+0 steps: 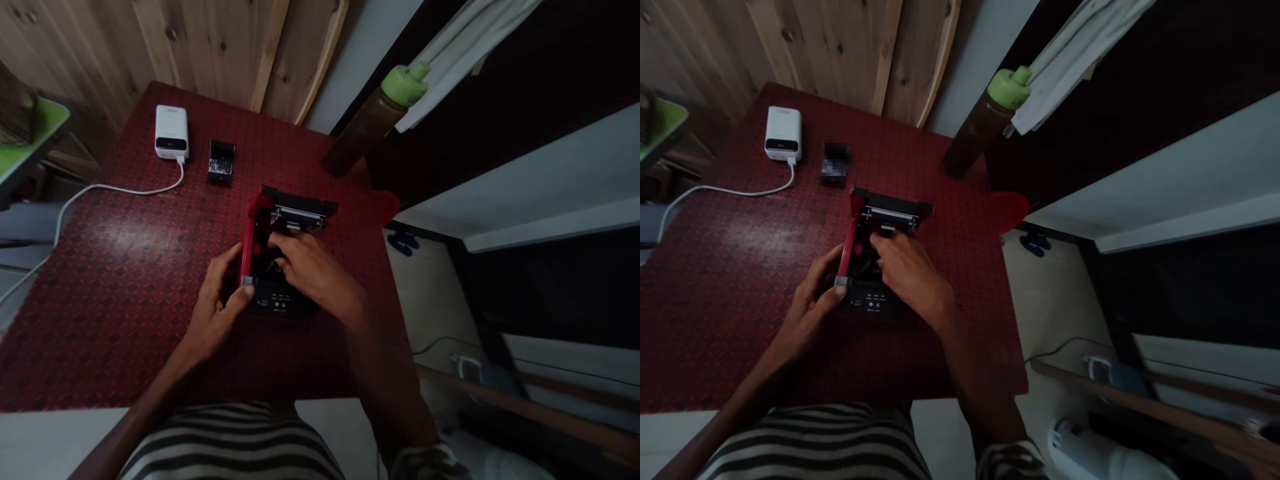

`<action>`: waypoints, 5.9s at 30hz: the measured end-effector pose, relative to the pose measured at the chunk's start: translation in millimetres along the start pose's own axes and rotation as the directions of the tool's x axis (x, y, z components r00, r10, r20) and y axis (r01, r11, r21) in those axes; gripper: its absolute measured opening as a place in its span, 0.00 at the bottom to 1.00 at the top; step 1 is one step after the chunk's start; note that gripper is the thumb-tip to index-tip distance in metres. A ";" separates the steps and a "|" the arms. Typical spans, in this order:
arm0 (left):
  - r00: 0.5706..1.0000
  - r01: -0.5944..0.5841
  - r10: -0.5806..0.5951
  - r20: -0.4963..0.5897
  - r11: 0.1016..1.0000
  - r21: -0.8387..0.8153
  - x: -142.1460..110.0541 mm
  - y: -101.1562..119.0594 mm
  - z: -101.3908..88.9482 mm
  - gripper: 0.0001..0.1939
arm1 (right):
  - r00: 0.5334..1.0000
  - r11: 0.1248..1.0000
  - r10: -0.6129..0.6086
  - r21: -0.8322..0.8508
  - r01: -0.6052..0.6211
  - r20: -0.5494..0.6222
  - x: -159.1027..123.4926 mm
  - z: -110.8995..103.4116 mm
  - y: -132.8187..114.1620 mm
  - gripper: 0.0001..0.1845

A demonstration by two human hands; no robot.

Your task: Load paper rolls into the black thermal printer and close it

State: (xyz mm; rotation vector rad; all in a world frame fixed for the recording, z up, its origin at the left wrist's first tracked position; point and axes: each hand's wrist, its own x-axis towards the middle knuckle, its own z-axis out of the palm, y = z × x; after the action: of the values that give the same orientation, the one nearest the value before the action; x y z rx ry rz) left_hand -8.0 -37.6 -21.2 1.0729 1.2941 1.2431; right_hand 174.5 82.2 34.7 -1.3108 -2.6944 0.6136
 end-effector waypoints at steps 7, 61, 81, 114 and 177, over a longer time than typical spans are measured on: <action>1.000 -0.011 0.011 -0.017 1.000 0.023 0.2 1.8 0.4 0.34 | 0.998 0.991 -0.002 0.131 0.011 -0.063 -4.0 5.3 2.3 0.25; 0.993 0.077 -0.087 -0.076 0.989 -0.123 35.3 23.1 5.1 0.34 | 0.748 0.990 -0.142 -0.093 0.108 -0.648 -89.2 35.7 -46.6 0.09; 0.990 0.118 -0.122 -0.075 0.991 -0.059 27.5 18.7 2.9 0.34 | 0.767 0.980 0.048 0.179 0.088 -0.640 -99.5 37.4 -24.2 0.21; 0.983 0.136 -0.142 -0.116 0.989 -0.063 1.2 25.8 7.4 0.25 | 0.665 0.897 0.345 0.442 -0.024 -0.663 -124.0 86.1 -29.8 0.25; 0.988 -0.133 0.141 -0.056 0.982 0.133 4.6 3.7 -1.6 0.32 | 0.834 0.800 0.428 0.575 -0.170 -0.349 -29.8 32.7 111.7 0.18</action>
State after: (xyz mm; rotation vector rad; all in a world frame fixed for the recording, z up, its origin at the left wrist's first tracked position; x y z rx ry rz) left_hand -10.1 -32.9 -17.9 1.2399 1.3842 1.3207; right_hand 267.6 110.6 -35.7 -1.4974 -1.7631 0.8556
